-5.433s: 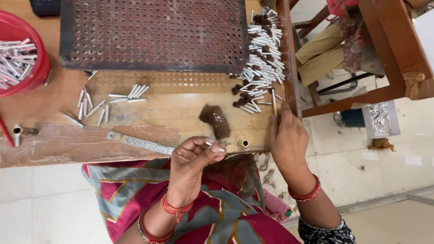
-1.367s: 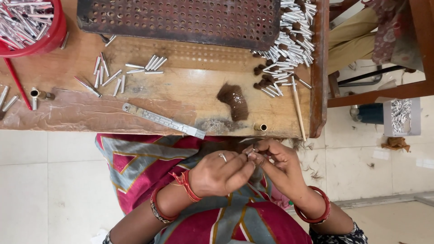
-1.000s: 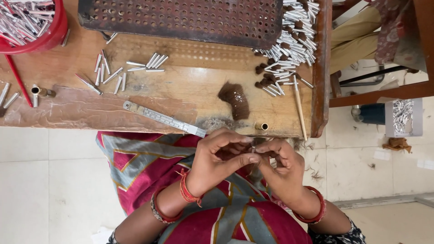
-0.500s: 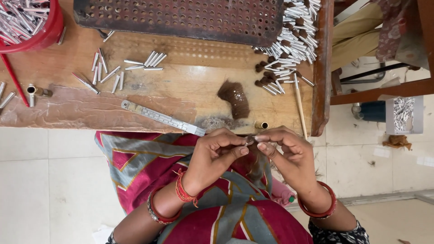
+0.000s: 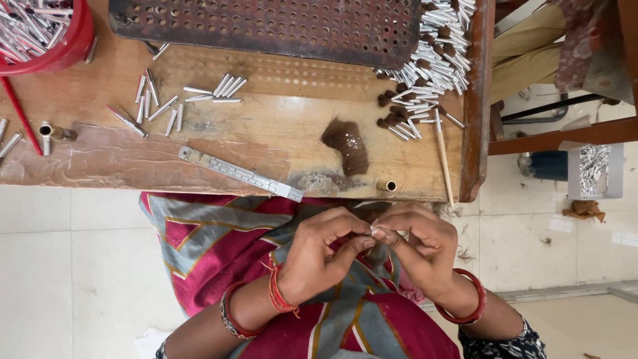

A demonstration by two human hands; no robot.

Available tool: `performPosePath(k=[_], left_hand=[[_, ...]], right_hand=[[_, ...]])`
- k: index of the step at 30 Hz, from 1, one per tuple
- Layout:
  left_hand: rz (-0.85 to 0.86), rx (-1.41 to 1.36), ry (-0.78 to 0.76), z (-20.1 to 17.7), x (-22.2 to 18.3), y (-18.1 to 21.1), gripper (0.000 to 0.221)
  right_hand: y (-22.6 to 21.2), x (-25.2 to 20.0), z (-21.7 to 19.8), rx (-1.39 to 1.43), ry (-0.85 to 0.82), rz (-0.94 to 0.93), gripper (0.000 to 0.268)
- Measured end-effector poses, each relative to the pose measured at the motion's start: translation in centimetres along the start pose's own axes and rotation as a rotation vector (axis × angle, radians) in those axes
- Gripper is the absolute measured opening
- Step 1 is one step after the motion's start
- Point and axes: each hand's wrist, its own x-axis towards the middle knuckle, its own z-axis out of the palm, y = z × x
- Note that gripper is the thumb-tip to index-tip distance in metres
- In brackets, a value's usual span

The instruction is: The person is seen assembling makeup brushes by inserting bristles into ferrules and using a metal plate to organize them.

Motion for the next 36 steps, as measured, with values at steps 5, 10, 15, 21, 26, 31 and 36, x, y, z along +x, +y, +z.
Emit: performPosePath(k=[5, 10, 15, 21, 26, 31, 36], left_hand=[[0.038, 0.037, -0.006, 0.2, -0.5, -0.5, 0.015], [0.06, 0.011, -0.01, 0.1, -0.5, -1.0, 0.015], [0.13, 0.028, -0.01, 0.3, -0.8, -1.4, 0.018], [0.147, 0.039, -0.013, 0.3, -0.7, -1.4, 0.022], [0.101, 0.005, -0.012, 0.3, -0.4, -1.7, 0.019], [0.182, 0.001, -0.012, 0.5, -0.7, -1.8, 0.02], [0.157, 0.017, -0.009, 0.6, -0.9, -2.1, 0.023]], right_hand=[[-0.2, -0.5, 0.2, 0.013, 0.026, 0.016, 0.008], [-0.9, -0.1, 0.3, 0.038, 0.028, 0.049, 0.004], [-0.5, -0.5, 0.1, -0.148, 0.018, -0.09, 0.004], [0.9, -1.0, -0.1, -0.184, 0.02, -0.178, 0.005], [-1.1, 0.2, 0.1, 0.035, 0.02, 0.08, 0.005], [0.6, -0.8, -0.3, 0.102, 0.001, 0.178, 0.006], [1.0, -1.0, 0.0, -0.167, 0.041, -0.259, 0.011]])
